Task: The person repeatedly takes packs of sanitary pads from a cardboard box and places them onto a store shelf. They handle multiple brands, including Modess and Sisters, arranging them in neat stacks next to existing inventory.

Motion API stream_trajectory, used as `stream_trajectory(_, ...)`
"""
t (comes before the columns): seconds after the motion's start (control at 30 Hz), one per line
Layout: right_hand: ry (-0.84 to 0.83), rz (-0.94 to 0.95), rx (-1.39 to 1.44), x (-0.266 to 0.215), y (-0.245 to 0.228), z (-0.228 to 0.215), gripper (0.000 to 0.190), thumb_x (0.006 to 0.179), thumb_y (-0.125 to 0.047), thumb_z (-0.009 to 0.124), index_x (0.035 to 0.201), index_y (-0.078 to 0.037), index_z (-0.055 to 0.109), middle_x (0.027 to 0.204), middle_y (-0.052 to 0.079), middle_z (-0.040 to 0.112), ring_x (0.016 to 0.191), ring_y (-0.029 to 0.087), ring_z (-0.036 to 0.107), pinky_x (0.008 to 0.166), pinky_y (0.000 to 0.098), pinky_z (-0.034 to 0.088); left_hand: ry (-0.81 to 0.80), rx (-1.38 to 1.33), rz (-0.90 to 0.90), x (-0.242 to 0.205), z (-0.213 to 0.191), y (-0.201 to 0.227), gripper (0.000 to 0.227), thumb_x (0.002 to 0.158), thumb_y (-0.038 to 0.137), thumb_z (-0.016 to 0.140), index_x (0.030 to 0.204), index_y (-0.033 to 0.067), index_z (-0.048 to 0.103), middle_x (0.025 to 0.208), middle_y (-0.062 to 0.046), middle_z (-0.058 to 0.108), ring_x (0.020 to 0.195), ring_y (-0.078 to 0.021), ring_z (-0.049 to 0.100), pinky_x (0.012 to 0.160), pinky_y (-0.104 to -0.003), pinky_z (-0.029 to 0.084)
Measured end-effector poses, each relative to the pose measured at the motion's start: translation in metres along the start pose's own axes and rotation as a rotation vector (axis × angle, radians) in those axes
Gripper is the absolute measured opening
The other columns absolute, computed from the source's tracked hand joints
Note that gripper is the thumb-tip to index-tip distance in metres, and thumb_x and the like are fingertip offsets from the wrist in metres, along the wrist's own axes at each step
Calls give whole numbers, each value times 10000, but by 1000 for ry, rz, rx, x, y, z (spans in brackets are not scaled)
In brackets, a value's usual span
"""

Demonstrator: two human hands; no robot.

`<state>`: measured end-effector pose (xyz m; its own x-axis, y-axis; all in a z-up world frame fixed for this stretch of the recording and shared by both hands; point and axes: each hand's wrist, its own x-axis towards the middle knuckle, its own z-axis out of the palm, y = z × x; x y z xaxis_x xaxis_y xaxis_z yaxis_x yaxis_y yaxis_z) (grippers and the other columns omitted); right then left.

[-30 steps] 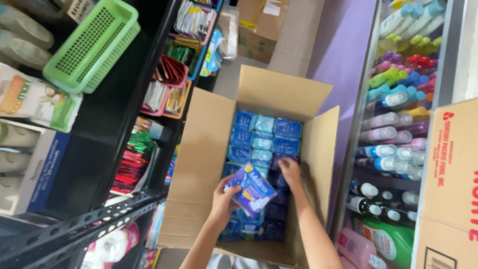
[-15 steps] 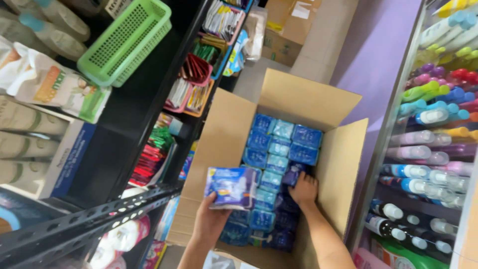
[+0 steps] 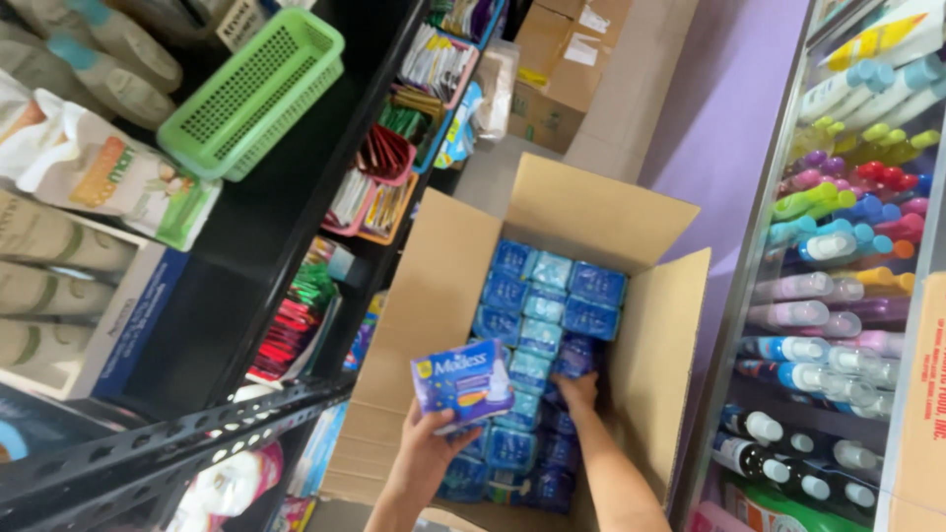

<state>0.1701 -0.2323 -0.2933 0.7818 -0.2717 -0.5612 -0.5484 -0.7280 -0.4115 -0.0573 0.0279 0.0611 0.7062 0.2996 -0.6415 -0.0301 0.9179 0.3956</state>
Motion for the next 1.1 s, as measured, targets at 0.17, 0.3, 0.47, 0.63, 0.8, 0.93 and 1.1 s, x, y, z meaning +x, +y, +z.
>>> stream_trajectory(0.17,-61,113,321,-56,-43,-58,787,701,-416,827,1345,-33,589,1244,268,654,1099,451,632,938,592,509,-79,97,69,-15,16,9,644,764,-2,694,1377,91,521,1227,-117,669,1125,-276,667,924,-480,578)
stream_trajectory(0.3,-561,82,923,-145,-109,-145,598,730,-353,724,1249,-75,624,1096,121,707,957,261,711,814,494,567,-157,108,225,-22,24,18,670,756,-73,711,1392,-11,510,1252,-136,671,1169,-252,655,1003,-381,537)
stream_trajectory(0.47,-716,-463,762,-230,-176,-181,731,843,-273,786,1431,-58,410,1307,126,608,1145,240,639,971,418,515,-70,195,493,-43,42,33,656,756,-79,733,1378,-27,532,1223,-122,671,1127,-230,655,970,-357,539)
stream_trajectory(0.63,-918,-670,783,-331,-258,-236,783,941,-468,597,1564,-51,373,1484,97,542,1317,178,564,1049,318,497,110,154,814,-111,67,75,720,715,-88,759,1382,32,515,1221,-48,654,1112,-172,645,930,-340,552)
stream_trajectory(0.8,-1057,-1010,749,-381,-285,-229,765,862,-335,886,1395,-1,451,1388,156,498,1280,248,536,1056,413,504,52,-35,988,-185,48,116,730,709,-70,770,1394,20,532,1208,-66,678,1099,-177,657,950,-328,536)
stream_trajectory(0.93,-1330,-1215,822,-470,-301,-238,921,749,-386,934,1434,-116,382,1671,76,379,1265,292,589,595,431,566,109,27,1106,-242,13,126,713,707,-69,814,1371,-34,557,1193,-99,678,1076,-195,670,932,-354,543)
stream_trajectory(1.1,-1424,-1458,788,-565,-309,-232,1277,566,-483,992,1545,-198,223,1554,113,368,1335,290,514,1037,471,469,165,-21,1327,-340,-14,145,929,628,1,862,1468,13,466,1264,-111,681,1152,-235,669,996,-399,541)
